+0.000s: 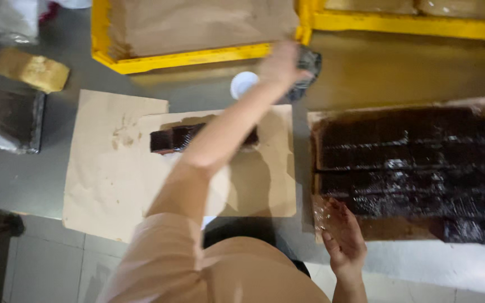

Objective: The person places pieces of chocolate cake into individual paper liners on a cardboard sheet and then washes their hands in a metal sink.

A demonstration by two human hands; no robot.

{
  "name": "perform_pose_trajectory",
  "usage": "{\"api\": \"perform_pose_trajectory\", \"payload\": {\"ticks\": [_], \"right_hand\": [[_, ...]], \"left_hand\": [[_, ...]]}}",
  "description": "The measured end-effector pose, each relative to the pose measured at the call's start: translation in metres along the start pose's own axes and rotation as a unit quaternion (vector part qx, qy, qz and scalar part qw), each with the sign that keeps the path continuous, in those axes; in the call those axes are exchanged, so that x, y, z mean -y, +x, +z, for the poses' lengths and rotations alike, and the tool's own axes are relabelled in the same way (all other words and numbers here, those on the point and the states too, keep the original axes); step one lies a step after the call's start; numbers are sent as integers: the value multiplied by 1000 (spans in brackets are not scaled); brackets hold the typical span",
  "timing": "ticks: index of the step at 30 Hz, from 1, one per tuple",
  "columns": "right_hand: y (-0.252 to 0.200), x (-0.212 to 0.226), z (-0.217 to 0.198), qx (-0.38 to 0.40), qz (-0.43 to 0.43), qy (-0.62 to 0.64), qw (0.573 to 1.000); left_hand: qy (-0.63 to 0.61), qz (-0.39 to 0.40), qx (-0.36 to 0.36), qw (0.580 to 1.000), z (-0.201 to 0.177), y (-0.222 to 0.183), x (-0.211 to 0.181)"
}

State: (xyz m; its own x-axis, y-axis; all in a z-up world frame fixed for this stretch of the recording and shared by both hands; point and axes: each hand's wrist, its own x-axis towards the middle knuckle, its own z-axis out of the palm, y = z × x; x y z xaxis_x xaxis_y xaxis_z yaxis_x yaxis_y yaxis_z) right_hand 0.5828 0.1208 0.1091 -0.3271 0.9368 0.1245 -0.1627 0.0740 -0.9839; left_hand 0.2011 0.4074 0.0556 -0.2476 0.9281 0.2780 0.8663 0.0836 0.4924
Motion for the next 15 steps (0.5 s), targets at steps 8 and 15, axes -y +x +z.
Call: {"api": "perform_pose_trajectory", "payload": {"ticks": [8, 15], "right_hand": [[-33, 3, -46, -126, -84, -7, 988], [-91, 27, -36, -250, -15, -123, 960]], "left_hand": [[204, -98, 269, 936, -46, -66, 82], [102, -36, 265, 958, -62, -46, 116]]}}
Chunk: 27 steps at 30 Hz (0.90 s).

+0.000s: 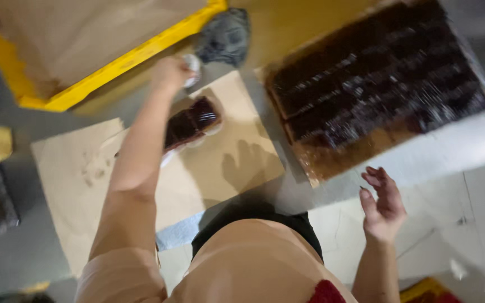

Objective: The person places pieces of chocolate cake into individual paper liners on a cardboard sheet and then washes their hands in a metal sink.

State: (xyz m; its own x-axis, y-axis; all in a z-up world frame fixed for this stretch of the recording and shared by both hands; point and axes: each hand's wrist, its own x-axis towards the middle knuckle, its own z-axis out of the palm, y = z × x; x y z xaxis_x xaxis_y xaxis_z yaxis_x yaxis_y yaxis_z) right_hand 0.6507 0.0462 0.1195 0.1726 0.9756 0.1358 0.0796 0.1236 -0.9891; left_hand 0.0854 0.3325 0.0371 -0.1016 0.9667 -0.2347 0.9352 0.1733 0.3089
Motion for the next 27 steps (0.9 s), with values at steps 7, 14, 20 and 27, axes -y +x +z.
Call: {"api": "perform_pose_trajectory", "payload": {"ticks": [7, 14, 20, 27], "right_hand": [[-46, -9, 10, -71, 114, 1, 991], [-54, -22, 39, -91, 121, -108, 982], [4, -80, 87, -167, 209, -97, 959], [66, -125, 124, -231, 63, -141, 960]], "left_hand": [[-169, -61, -179, 967, 10, 14, 44], [-279, -20, -235, 931, -31, 0, 27], [-489, -29, -184, 852, -59, -81, -64], [-648, -79, -7, 758, -22, -181, -123]]}}
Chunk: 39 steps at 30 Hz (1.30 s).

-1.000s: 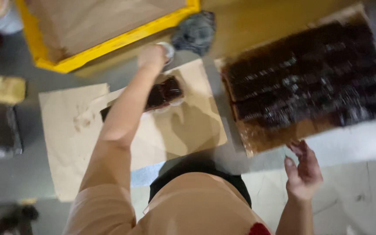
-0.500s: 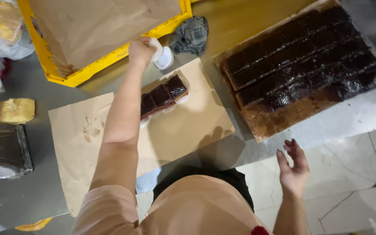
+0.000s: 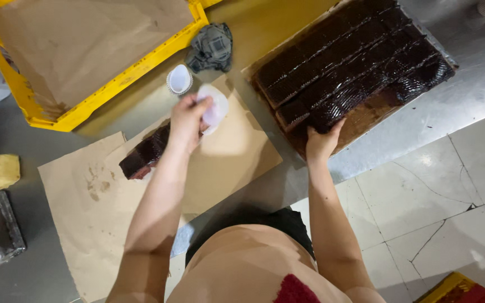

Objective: The person places pieces of chocolate cake into individual paper liners on a cardboard sheet and then washes their hands in a metal sink.

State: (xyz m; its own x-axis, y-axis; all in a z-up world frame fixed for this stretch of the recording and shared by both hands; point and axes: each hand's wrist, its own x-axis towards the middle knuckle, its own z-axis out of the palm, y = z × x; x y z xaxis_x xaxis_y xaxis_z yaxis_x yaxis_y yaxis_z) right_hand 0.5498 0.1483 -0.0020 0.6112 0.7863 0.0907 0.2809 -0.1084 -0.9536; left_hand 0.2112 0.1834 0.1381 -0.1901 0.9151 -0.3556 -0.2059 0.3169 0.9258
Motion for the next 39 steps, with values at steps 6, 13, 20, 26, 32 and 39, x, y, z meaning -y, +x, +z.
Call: {"api": "perform_pose_trajectory", "payload": {"ticks": [6, 13, 20, 26, 32, 39], "right_hand": [[-8, 24, -4, -18, -14, -174, 984], [13, 25, -27, 49, -8, -99, 994], [27, 27, -80, 240, 196, 170, 936], [21, 70, -79, 359, 146, 272, 881], [8, 115, -46, 483, 44, 231, 844], [-35, 132, 5, 612, -9, 154, 776]], "left_hand": [[-157, -46, 0, 987, 6, -26, 32], [-187, -128, 39, 973, 53, -35, 61], [-179, -144, 62, 971, 99, -32, 79], [-170, -188, 71, 965, 116, -33, 103], [-249, -138, 103, 953, 96, -50, 113], [-435, -144, 141, 878, 20, -105, 87]]}}
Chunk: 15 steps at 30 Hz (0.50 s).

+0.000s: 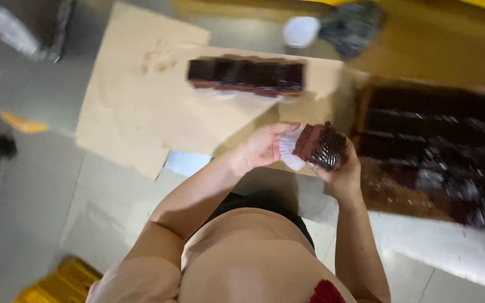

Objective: The person places pieces of chocolate cake into individual paper liners on a cardboard sheet and then washes their hands in a metal sink.

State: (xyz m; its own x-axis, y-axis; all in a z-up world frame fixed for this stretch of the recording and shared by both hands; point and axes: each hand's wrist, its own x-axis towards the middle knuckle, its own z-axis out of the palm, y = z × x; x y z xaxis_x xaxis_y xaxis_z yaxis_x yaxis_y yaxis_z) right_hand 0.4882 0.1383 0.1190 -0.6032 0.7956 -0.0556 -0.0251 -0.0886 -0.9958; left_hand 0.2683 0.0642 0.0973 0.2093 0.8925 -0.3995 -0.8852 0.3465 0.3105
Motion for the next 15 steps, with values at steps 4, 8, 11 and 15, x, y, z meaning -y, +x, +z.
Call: {"api": "perform_pose_trajectory", "payload": {"ticks": [4, 8, 11, 15], "right_hand": [[24, -15, 48, 136, 30, -40, 989], [34, -55, 108, 212, 19, -82, 974], [56, -87, 155, 220, 27, -131, 966], [87, -124, 218, 191, 74, -95, 974]], "left_hand": [[-99, 23, 44, 994, -19, -67, -23], [-139, 69, 85, 984, -55, -127, -35], [-99, 98, 23, 990, -87, -148, -60], [66, 141, -148, 977, -132, -147, -103]]}}
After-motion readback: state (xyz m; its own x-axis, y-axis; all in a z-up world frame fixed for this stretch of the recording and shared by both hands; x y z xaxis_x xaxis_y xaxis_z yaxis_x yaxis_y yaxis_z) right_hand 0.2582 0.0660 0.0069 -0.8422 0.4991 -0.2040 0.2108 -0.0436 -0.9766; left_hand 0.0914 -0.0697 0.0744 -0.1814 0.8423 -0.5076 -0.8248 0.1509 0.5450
